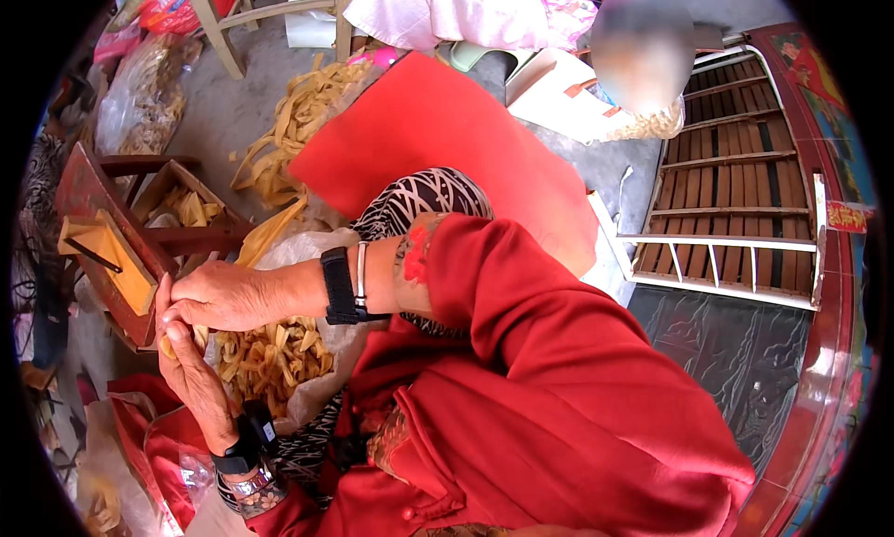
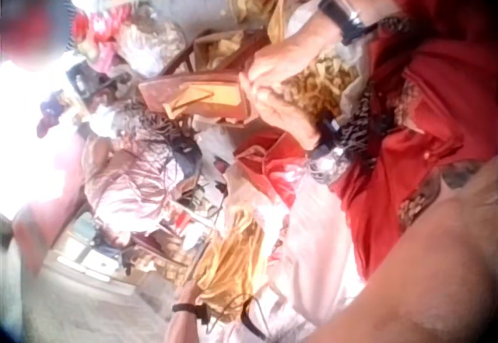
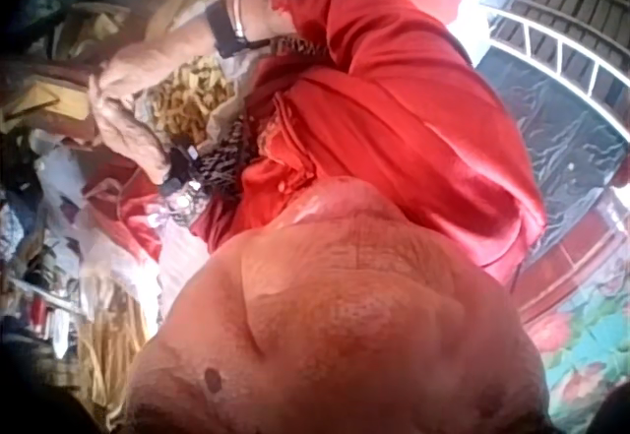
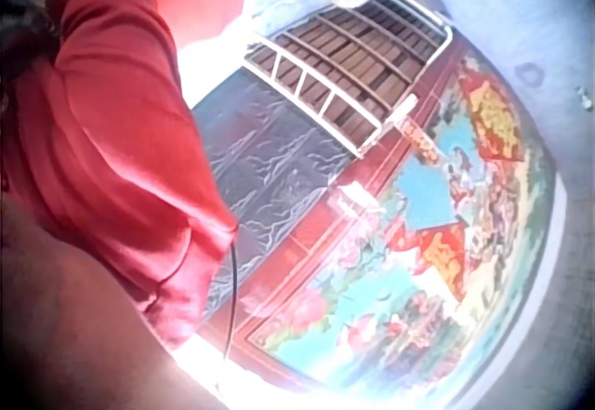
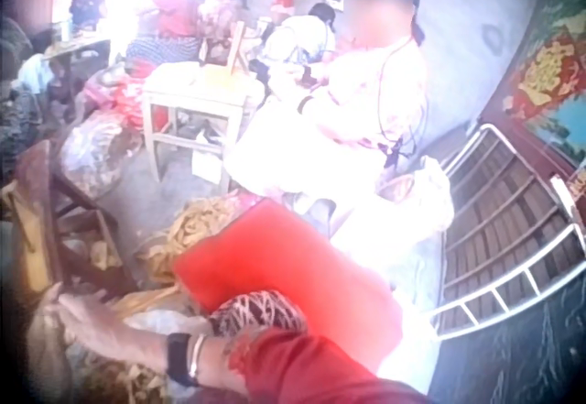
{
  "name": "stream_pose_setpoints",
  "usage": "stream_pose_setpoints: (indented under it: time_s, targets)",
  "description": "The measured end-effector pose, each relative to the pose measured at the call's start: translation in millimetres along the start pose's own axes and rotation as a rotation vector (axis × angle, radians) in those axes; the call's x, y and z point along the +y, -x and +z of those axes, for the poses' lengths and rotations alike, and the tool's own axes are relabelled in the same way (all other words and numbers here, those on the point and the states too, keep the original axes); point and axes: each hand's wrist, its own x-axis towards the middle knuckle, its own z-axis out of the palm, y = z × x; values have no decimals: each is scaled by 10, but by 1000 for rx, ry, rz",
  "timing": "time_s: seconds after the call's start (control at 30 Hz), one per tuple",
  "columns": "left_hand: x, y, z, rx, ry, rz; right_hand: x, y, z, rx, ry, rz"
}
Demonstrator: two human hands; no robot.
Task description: The person is rolling flat strips of food material into small coils by hand and placing them into a large bag on their lap.
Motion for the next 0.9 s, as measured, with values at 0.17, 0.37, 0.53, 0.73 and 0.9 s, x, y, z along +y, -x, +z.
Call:
stream_pose_setpoints:
  time_s: [0.17,0.37,0.53,0.73,0.9]
  targets:
    - [-200,12,-269,2,344,-100,-249,-53,-77,-47,-390,366]
    - [-202,-14,-404,-209,871,-240,130,-12,12,-36,-30,136]
    - [-301,-11,-692,-119,1010,-230,65,-23,-62,-107,126,73]
    - [-180,45,-616,30,698,-270,89,-15,21,-158,174,82]
    - [-252,59,-533,82,527,-250,53,-49,48,-209,121,161]
